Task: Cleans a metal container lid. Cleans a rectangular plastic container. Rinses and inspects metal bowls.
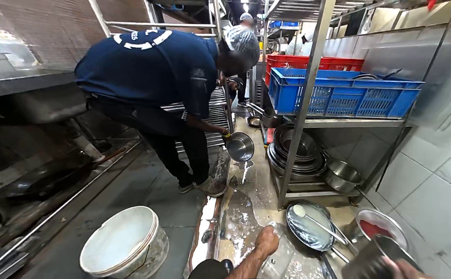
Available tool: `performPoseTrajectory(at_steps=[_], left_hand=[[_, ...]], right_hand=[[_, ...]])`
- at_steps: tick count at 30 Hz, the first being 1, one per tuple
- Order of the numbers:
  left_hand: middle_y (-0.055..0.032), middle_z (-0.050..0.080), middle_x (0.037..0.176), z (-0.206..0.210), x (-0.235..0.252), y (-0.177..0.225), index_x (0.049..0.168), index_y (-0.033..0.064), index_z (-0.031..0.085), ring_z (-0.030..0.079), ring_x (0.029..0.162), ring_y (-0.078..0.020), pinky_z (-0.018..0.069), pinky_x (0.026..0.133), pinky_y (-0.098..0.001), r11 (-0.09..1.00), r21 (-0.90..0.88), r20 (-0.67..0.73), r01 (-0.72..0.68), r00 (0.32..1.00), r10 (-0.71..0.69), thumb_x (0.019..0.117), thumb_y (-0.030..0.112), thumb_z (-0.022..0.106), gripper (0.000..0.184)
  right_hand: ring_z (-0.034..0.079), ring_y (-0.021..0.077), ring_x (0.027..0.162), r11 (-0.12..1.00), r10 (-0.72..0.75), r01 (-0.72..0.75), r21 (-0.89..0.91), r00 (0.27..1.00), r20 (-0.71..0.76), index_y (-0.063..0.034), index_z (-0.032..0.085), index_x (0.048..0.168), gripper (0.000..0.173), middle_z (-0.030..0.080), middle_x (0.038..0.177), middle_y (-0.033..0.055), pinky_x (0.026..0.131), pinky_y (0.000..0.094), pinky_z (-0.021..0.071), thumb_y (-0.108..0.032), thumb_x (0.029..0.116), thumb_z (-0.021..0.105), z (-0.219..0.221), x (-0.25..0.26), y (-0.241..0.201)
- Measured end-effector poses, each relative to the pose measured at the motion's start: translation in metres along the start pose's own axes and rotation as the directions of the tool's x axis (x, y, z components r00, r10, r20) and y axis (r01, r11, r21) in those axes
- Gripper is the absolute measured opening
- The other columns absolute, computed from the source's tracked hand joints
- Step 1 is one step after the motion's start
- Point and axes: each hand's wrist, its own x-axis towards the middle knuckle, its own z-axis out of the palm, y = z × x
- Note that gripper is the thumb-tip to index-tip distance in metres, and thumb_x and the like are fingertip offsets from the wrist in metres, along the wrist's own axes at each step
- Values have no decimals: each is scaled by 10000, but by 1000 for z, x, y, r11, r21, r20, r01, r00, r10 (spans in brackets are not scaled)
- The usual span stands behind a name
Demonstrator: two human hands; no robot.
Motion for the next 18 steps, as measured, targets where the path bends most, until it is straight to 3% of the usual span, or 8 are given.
performPoseTrajectory(at_steps=[2,3,9,11,15,18], left_hand=[[-229,627,1355,-6,-1,-2,1307,4,627,601,1287,-360,475,1079,-561,1000,-15,1,11,1000,-11,1065,223,478,359],[-229,635,1340,-7,1,-5,1299,5,632,608,1276,-363,482,1070,-561,1000,-28,-10,14,1000,-14,1064,219,476,354],[-244,622,1364,-16,16,-27,1353,-6,609,595,1297,-374,465,1100,-554,999,-38,-70,38,997,-40,1087,237,437,399],[-251,591,1415,-22,19,-28,1409,-10,568,565,1340,-380,439,1133,-548,998,-31,-79,55,995,-57,1104,254,408,434],[-287,592,1391,-12,25,-45,1400,-21,571,568,1314,-434,443,1101,-605,989,-92,-113,114,986,-124,1112,269,418,436],[-305,642,1260,6,43,-61,1344,-26,587,643,1157,-455,512,979,-634,963,-245,-177,116,971,-162,1110,276,426,415]], right_hand=[[738,485,875,992,-39,14,126,979,198,-9,728,1019,576,747,911,260,724,676,555,-492,1072,417,-16,14,-55],[738,490,859,986,-71,32,166,969,235,-3,728,1004,558,745,888,260,716,676,557,-476,1066,439,-17,18,-77],[726,373,629,898,-375,341,279,923,81,-70,716,786,495,688,657,156,522,571,554,-464,1015,524,14,8,-154],[732,370,671,874,-445,382,301,878,177,-74,711,825,543,695,693,149,564,568,568,-500,1042,454,18,6,-166],[731,419,838,807,-587,418,417,649,485,-38,695,983,560,715,841,199,707,604,560,-492,1089,386,6,-2,-186],[718,429,926,776,-630,408,481,493,599,-27,678,1057,548,716,916,216,779,630,541,-474,1100,363,7,-4,-197]])
